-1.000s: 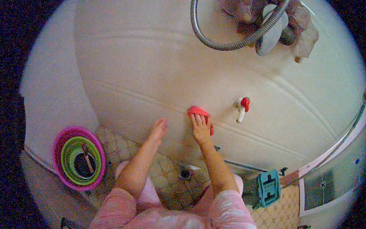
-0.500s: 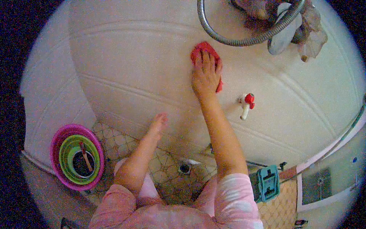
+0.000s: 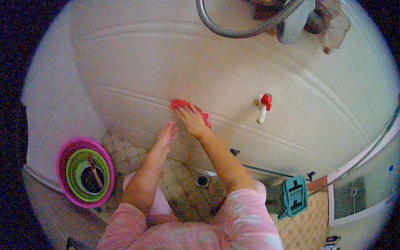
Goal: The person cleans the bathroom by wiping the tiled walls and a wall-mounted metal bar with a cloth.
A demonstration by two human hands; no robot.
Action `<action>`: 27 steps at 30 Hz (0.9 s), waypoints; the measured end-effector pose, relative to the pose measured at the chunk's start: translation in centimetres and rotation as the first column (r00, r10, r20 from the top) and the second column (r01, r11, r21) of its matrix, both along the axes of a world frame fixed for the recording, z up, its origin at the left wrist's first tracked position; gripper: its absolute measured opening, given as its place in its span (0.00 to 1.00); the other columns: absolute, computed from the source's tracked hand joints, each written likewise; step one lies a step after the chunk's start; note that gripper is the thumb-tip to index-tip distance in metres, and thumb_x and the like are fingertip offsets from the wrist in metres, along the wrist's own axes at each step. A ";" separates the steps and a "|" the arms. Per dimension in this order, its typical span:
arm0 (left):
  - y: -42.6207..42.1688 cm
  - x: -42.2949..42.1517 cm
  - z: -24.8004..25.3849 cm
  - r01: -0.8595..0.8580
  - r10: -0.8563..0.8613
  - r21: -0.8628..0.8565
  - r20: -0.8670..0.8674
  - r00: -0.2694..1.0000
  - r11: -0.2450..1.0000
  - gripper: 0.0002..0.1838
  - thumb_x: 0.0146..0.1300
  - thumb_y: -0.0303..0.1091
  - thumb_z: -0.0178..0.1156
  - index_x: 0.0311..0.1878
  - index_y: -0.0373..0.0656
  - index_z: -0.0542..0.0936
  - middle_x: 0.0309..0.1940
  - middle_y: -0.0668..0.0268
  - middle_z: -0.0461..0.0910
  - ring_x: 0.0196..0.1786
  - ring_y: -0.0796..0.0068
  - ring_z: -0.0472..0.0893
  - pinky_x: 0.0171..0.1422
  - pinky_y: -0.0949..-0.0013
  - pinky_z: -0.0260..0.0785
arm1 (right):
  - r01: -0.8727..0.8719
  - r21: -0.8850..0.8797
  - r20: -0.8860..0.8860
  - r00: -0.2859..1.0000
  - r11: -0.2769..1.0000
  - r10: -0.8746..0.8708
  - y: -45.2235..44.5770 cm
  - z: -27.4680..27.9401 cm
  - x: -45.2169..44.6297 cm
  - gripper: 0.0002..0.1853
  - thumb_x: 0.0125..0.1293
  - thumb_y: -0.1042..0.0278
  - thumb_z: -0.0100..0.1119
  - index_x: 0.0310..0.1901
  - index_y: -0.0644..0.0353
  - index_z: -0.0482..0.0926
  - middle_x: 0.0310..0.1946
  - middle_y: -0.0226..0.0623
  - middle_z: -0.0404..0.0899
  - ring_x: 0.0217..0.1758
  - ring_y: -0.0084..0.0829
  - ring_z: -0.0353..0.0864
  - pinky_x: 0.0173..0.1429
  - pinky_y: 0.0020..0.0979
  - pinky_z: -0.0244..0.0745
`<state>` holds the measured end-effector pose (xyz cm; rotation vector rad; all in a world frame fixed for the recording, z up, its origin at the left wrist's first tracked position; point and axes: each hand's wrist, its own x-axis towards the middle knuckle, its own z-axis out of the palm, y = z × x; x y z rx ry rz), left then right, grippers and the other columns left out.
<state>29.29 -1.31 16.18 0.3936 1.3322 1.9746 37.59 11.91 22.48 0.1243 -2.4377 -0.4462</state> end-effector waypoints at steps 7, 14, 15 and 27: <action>1.1 -0.4 -1.0 0.001 -0.002 0.010 0.046 0.999 1.000 0.18 0.65 0.45 0.51 0.54 0.49 0.69 0.52 0.71 0.71 0.49 0.75 0.70 0.53 0.67 0.63 | 0.217 -0.101 -0.014 0.975 0.971 -0.220 0.1 3.1 5.1 0.27 0.54 0.70 0.46 0.60 0.56 0.66 0.60 0.42 0.65 0.64 0.39 0.63 0.68 0.51 0.46; 0.1 -0.5 -0.7 0.047 -0.049 0.038 0.064 0.997 0.998 0.20 0.63 0.47 0.54 0.55 0.48 0.69 0.54 0.70 0.71 0.51 0.73 0.71 0.55 0.64 0.63 | 0.472 -0.185 -0.441 0.744 0.862 -0.502 3.8 2.6 10.8 0.24 0.57 0.71 0.49 0.58 0.60 0.65 0.59 0.48 0.63 0.64 0.48 0.60 0.67 0.56 0.45; -0.1 -0.5 -0.7 0.050 -0.054 0.050 0.078 0.996 0.997 0.21 0.63 0.47 0.54 0.55 0.48 0.69 0.55 0.70 0.70 0.52 0.72 0.71 0.56 0.64 0.62 | 0.462 -0.182 -0.457 0.742 0.868 -0.491 4.1 2.2 10.5 0.25 0.57 0.71 0.50 0.58 0.61 0.64 0.60 0.49 0.62 0.64 0.49 0.59 0.67 0.57 0.45; -0.3 -0.5 0.9 -0.118 0.118 0.000 0.081 0.990 0.993 0.17 0.65 0.42 0.49 0.55 0.48 0.67 0.48 0.70 0.70 0.47 0.76 0.69 0.50 0.68 0.62 | 0.214 -0.174 -0.316 0.912 0.961 -0.260 -1.6 3.4 -4.2 0.23 0.59 0.64 0.52 0.57 0.60 0.67 0.59 0.46 0.62 0.61 0.51 0.60 0.65 0.54 0.50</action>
